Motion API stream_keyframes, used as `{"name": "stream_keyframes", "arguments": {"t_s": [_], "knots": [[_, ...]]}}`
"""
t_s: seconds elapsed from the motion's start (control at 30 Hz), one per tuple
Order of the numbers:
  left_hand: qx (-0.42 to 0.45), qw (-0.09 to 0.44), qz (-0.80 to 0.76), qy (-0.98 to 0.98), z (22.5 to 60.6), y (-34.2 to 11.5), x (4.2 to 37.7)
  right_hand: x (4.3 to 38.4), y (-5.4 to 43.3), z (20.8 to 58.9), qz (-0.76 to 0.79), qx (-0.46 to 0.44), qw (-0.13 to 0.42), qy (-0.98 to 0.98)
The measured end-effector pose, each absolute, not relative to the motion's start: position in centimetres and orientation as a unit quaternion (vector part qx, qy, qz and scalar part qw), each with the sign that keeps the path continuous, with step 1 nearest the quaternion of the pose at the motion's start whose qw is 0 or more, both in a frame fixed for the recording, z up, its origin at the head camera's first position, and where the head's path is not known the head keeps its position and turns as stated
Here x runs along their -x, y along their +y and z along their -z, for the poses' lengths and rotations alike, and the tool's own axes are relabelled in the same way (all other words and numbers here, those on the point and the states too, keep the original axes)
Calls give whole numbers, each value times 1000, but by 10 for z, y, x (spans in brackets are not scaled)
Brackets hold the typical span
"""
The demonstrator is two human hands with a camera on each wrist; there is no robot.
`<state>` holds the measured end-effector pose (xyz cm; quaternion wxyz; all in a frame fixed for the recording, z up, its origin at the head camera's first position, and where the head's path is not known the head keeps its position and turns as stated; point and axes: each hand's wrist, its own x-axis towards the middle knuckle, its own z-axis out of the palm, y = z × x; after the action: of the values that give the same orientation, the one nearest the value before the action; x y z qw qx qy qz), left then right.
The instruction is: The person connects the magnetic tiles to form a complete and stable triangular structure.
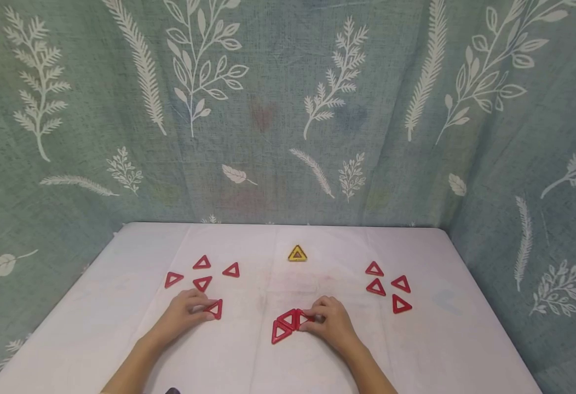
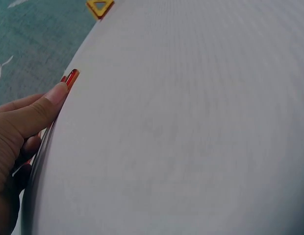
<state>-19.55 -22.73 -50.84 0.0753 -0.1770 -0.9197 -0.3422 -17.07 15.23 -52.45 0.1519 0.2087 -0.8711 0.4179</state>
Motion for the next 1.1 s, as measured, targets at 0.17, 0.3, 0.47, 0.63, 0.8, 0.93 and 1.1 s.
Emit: {"name": "stream_keyframes", "arguments": {"t_s": [0.17, 0.3, 0.47, 0.63, 0.8, 0.93, 1.1], "knots": [[182, 55, 353, -916, 506, -218, 197, 171, 152, 524, -420, -210, 146, -871], [189, 37, 352, -916, 506, -210, 201, 171, 153, 524, -419, -205, 134, -874], [202, 28, 348, -915, 506, -202, 205, 173, 154, 523, -422, -212, 130, -872], [200, 8, 349, -916, 504, -194, 207, 176, 155, 523, -413, -228, 127, -873], [200, -13, 347, -916, 502, -186, 210, 182, 158, 523, -410, -231, 94, -877], [212, -14, 347, -914, 503, -180, 212, 185, 159, 524, -412, -231, 76, -878], [219, -25, 352, -910, 507, -171, 215, 186, 160, 523, -403, -236, 76, -881]]}}
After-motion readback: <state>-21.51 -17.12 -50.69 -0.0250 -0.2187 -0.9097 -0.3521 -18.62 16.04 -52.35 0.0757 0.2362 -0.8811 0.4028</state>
